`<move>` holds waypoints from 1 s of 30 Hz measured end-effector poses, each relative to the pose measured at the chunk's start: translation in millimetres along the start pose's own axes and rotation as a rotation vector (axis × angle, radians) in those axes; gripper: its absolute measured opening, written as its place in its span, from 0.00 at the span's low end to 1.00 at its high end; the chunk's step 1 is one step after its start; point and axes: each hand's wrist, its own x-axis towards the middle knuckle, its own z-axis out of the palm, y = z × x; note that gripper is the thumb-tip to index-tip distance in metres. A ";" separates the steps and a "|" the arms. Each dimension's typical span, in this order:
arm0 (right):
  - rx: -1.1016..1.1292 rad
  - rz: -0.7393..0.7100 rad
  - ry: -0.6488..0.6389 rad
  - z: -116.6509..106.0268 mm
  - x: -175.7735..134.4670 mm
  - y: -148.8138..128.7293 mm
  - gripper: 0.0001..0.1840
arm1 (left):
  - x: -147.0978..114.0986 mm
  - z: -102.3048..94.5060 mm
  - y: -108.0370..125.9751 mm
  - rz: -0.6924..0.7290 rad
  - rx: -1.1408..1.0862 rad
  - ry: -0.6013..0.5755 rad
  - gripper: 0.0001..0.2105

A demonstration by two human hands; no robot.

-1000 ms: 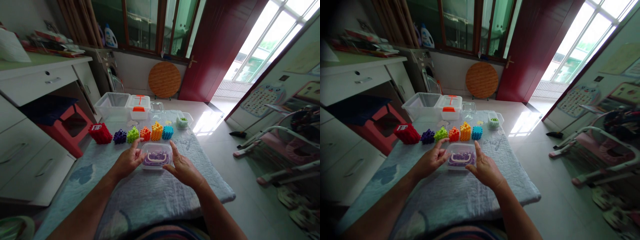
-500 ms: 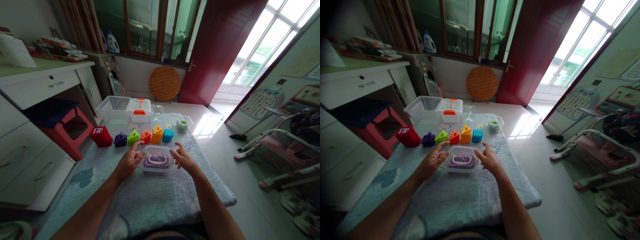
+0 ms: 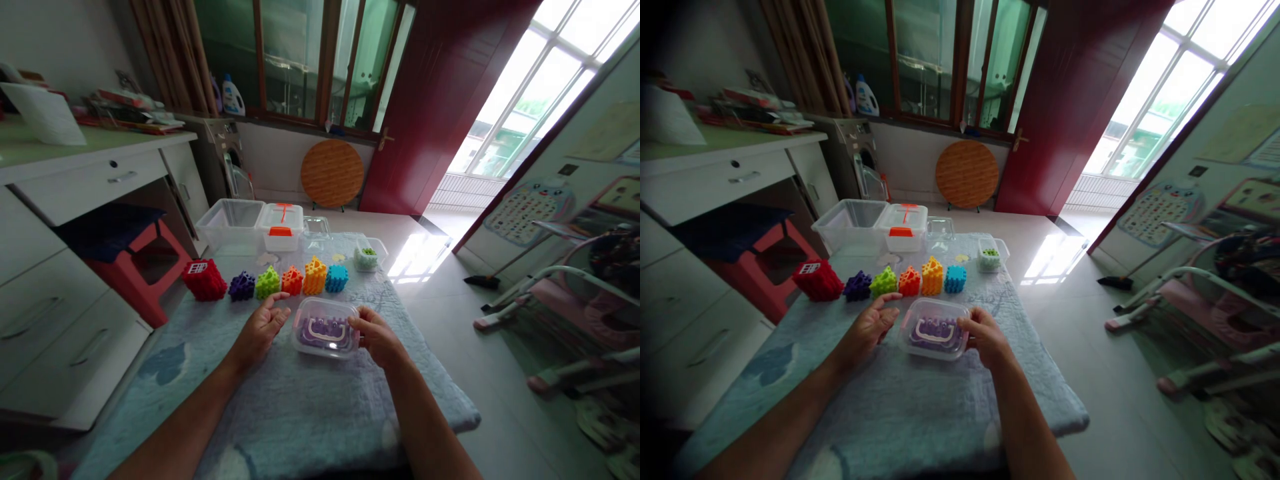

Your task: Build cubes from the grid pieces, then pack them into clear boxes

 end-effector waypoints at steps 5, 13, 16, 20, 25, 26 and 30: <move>0.060 -0.049 0.096 -31.9 -12.8 -14.1 0.25 | -1.1 1.2 0.2 0.002 0.054 0.010 0.26; 0.232 -0.301 0.526 -90.3 7.3 -35.0 0.23 | -1.1 1.2 1.0 0.001 0.112 0.017 0.24; 0.304 -0.325 0.626 -93.8 25.7 -33.7 0.23 | -0.4 0.0 -0.1 -0.002 0.129 0.034 0.23; 0.376 -0.282 0.718 -90.4 42.4 -25.8 0.23 | 0.4 -1.9 -2.9 -0.009 0.140 0.043 0.21; 0.340 -0.299 0.723 -89.1 51.2 -17.3 0.23 | 0.3 -2.2 -4.9 -0.026 0.158 0.033 0.20; 0.320 -0.314 0.709 -88.9 52.3 -16.7 0.24 | 0.2 -2.0 -4.7 -0.028 0.160 0.031 0.20; 0.300 -0.353 0.667 -88.5 53.6 -14.5 0.23 | 0.0 -2.2 -3.7 -0.023 0.160 0.030 0.20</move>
